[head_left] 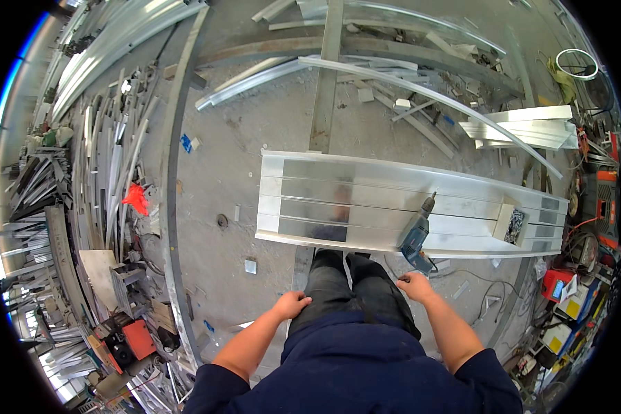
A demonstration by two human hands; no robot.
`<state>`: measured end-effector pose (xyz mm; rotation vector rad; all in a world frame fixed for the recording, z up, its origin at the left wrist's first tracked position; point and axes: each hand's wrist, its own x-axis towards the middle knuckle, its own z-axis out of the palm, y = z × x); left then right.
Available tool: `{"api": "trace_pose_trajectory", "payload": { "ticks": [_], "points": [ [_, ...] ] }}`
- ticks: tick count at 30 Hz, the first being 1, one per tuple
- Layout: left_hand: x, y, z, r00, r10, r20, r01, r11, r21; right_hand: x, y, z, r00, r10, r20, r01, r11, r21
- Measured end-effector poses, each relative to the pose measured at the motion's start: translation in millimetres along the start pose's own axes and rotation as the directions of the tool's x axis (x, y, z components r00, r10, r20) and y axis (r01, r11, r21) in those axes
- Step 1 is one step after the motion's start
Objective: The person positions a long metal frame on a workbench, retrieves a corded drill, and drills holes into the frame while holding it steady. They then place a transparent panel into the frame and continue drilling to secure it.
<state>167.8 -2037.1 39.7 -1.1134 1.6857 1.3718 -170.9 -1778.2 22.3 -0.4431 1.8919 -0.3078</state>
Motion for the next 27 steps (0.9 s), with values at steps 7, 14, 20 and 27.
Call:
{"api": "trace_pose_trajectory", "payload": {
  "ticks": [7, 14, 20, 27],
  "points": [
    [-82, 15, 11, 0.880, 0.146, 0.452, -0.103, 0.988, -0.119, 10, 56, -30, 0.982, -0.123, -0.145, 0.118, 0.992, -0.037],
    [-98, 10, 45, 0.944, 0.022, 0.329, 0.048, 0.978, -0.204, 23, 77, -41, 0.988, -0.112, -0.107, 0.098, 0.987, -0.125],
    [-87, -59, 68, 0.991, 0.042, 0.125, -0.001, 0.950, -0.311, 81, 95, -45, 0.963, -0.175, -0.205, 0.106, 0.946, -0.307],
    [-117, -88, -2, 0.884, -0.351, -0.309, 0.077, 0.762, -0.643, 87, 50, -41, 0.988, -0.013, -0.156, -0.022, 0.976, -0.218]
  ]
}}
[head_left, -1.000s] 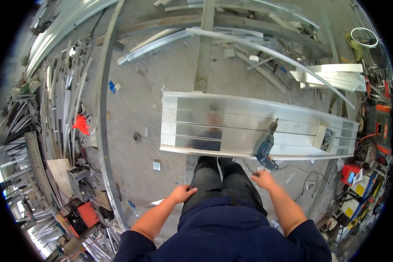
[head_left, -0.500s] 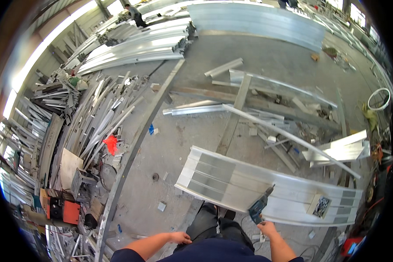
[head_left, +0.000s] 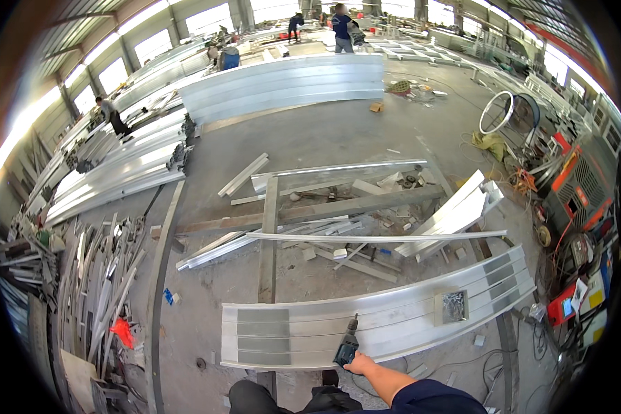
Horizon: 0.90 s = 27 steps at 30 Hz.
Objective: The person positions a long metal frame on a workbench, retrieves a corded drill, and drills holes into the frame while holding it steady. They then place a transparent panel into the frame and continue drilling to secure it.
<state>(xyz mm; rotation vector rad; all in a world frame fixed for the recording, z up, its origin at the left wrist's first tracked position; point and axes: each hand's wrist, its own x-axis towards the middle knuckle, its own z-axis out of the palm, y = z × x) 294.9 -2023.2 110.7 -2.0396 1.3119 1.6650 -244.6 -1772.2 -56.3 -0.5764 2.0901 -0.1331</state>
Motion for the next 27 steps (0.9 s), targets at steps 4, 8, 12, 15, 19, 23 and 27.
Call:
{"api": "trace_pose_trajectory", "payload": {
  "ticks": [4, 8, 12, 15, 19, 23, 27],
  "points": [
    [20, 12, -59, 0.973, 0.129, -0.191, -0.129, 0.992, 0.012, 3, 2, 15, 1.000, -0.005, 0.031, 0.005, 1.000, -0.006],
    [25, 17, -85, 0.929, 0.295, -0.224, -0.277, 0.955, 0.110, -4, 17, 14, 0.999, -0.019, 0.029, 0.018, 0.999, 0.041],
    [19, 21, -88, 0.939, 0.231, -0.254, -0.222, 0.973, 0.064, -11, 18, 12, 0.998, -0.041, 0.056, 0.039, 0.999, 0.035],
    [11, 16, -87, 0.955, 0.199, -0.220, -0.175, 0.977, 0.123, -16, 12, 13, 0.999, -0.036, 0.023, 0.034, 0.998, 0.061],
    [0, 34, -43, 0.942, 0.230, -0.243, -0.234, 0.972, 0.014, -11, 28, 11, 1.000, -0.026, -0.008, 0.026, 0.998, 0.060],
    [-18, 26, -43, 0.934, 0.195, -0.300, -0.202, 0.979, 0.007, -11, 11, 2, 0.998, -0.046, 0.049, 0.040, 0.992, 0.123],
    [-24, 13, -57, 0.933, 0.174, -0.315, -0.192, 0.981, -0.025, -13, -3, -4, 0.995, -0.098, 0.001, 0.098, 0.993, 0.060]
  ]
}}
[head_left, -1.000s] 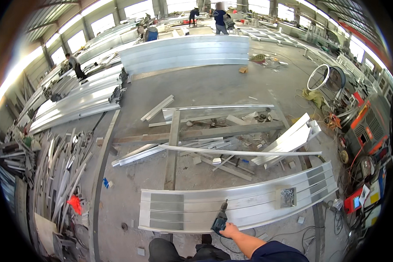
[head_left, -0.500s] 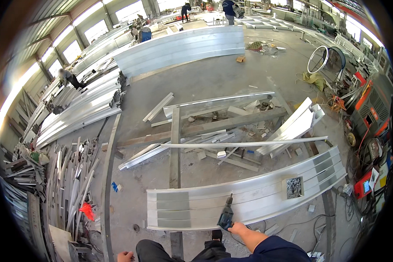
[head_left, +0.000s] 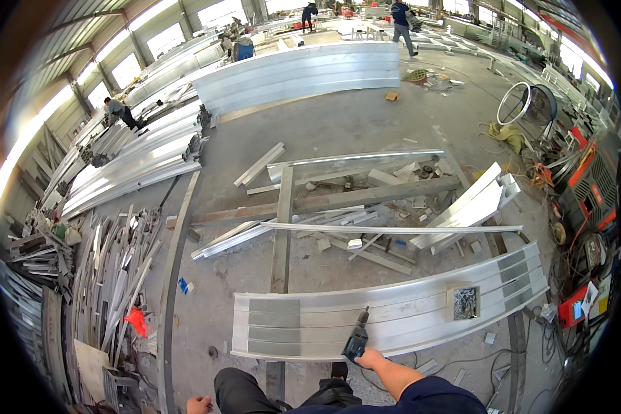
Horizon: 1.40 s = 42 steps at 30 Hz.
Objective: The person positions a long metal frame on a workbench, retrieves a corded drill, and drills holes into the frame while holding it steady. They then place a transparent panel into the frame and continue drilling to secure it.
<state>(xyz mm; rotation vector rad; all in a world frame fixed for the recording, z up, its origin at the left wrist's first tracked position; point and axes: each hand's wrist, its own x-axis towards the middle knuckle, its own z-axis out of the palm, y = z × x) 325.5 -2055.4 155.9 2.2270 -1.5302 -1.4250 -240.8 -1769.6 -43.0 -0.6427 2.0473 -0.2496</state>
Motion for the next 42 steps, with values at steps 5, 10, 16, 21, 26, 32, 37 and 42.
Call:
{"api": "trace_pose_trajectory", "payload": {
  "ticks": [5, 10, 16, 21, 26, 32, 37, 42],
  "points": [
    [-42, 57, 20, 0.997, -0.030, -0.068, 0.039, 0.990, 0.138, 7, 17, 1, 0.997, 0.061, 0.037, -0.059, 0.998, -0.037],
    [-34, 23, -2, 0.994, 0.013, -0.112, -0.016, 1.000, -0.026, 5, 13, 17, 0.998, 0.059, 0.025, -0.055, 0.987, -0.149],
    [-51, 26, 6, 0.993, -0.029, -0.117, 0.037, 0.997, 0.068, 0, 21, 14, 0.998, 0.056, -0.007, -0.056, 0.983, -0.173],
    [-59, 9, -7, 0.989, -0.055, -0.135, 0.068, 0.993, 0.092, -8, 7, 10, 0.998, 0.051, 0.029, -0.045, 0.982, -0.182],
    [-65, 28, 12, 0.987, -0.095, -0.129, 0.112, 0.985, 0.131, -6, 14, 6, 0.997, 0.063, 0.041, -0.054, 0.978, -0.202],
    [-60, 19, 7, 0.990, -0.086, -0.116, 0.103, 0.983, 0.152, -12, 10, 6, 0.999, 0.032, 0.014, -0.028, 0.971, -0.239],
    [-44, -3, 0, 0.992, -0.069, -0.110, 0.080, 0.992, 0.099, -7, 12, 10, 0.998, 0.046, 0.034, -0.037, 0.972, -0.233],
    [-43, -5, 2, 0.990, -0.093, -0.105, 0.103, 0.990, 0.093, 2, 18, 19, 0.997, 0.067, 0.041, -0.056, 0.974, -0.220]
  ]
}}
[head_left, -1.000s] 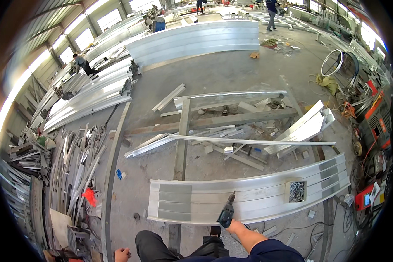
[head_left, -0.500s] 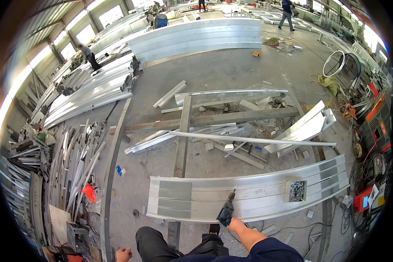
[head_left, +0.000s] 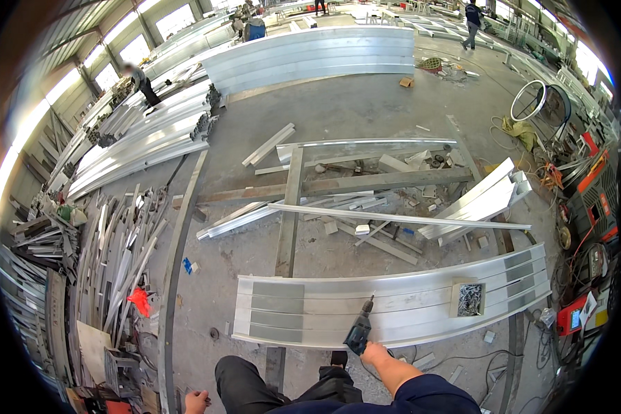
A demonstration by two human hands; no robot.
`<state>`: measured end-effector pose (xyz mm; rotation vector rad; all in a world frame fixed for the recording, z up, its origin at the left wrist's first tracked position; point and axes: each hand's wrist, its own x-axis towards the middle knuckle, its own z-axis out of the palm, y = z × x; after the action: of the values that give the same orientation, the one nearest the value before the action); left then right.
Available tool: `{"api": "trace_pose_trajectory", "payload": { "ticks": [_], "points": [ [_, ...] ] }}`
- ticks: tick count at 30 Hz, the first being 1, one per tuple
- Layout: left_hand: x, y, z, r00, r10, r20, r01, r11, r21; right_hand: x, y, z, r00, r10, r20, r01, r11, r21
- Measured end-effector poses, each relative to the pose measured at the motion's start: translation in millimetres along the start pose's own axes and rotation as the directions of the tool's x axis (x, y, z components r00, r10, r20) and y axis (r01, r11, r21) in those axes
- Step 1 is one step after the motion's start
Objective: The person positions a long metal frame on a workbench, retrieves a corded drill, and drills holes into the frame while holding it steady. They then place a transparent panel into the frame and continue drilling to secure it.
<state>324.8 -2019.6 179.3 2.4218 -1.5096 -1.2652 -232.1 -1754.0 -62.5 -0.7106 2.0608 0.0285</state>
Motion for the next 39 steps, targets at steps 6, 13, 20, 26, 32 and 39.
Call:
{"api": "trace_pose_trajectory", "payload": {
  "ticks": [6, 13, 20, 26, 32, 39],
  "points": [
    [9, -10, 2, 1.000, 0.016, 0.018, -0.016, 0.999, -0.029, 2, -2, 3, 1.000, 0.017, -0.013, -0.018, 1.000, -0.014],
    [17, -21, -6, 0.999, 0.042, 0.019, -0.041, 0.999, -0.018, -9, -16, -10, 1.000, 0.022, -0.012, -0.022, 1.000, -0.006],
    [-6, 15, 9, 0.993, 0.098, -0.063, -0.102, 0.992, -0.073, 12, -5, -5, 0.993, 0.063, -0.103, -0.058, 0.997, 0.045],
    [-27, 25, 0, 0.999, 0.035, -0.042, -0.036, 0.999, -0.025, 10, -4, 10, 0.990, 0.039, -0.139, -0.038, 0.999, 0.008],
    [-38, 0, -22, 0.997, 0.005, -0.083, -0.014, 0.994, -0.111, -4, -18, 3, 0.992, 0.017, -0.124, -0.022, 0.999, -0.041],
    [-4, -77, -16, 0.989, 0.116, -0.095, -0.142, 0.926, -0.349, 3, -4, -1, 0.996, 0.003, -0.088, -0.006, 0.999, -0.040]
  ]
}}
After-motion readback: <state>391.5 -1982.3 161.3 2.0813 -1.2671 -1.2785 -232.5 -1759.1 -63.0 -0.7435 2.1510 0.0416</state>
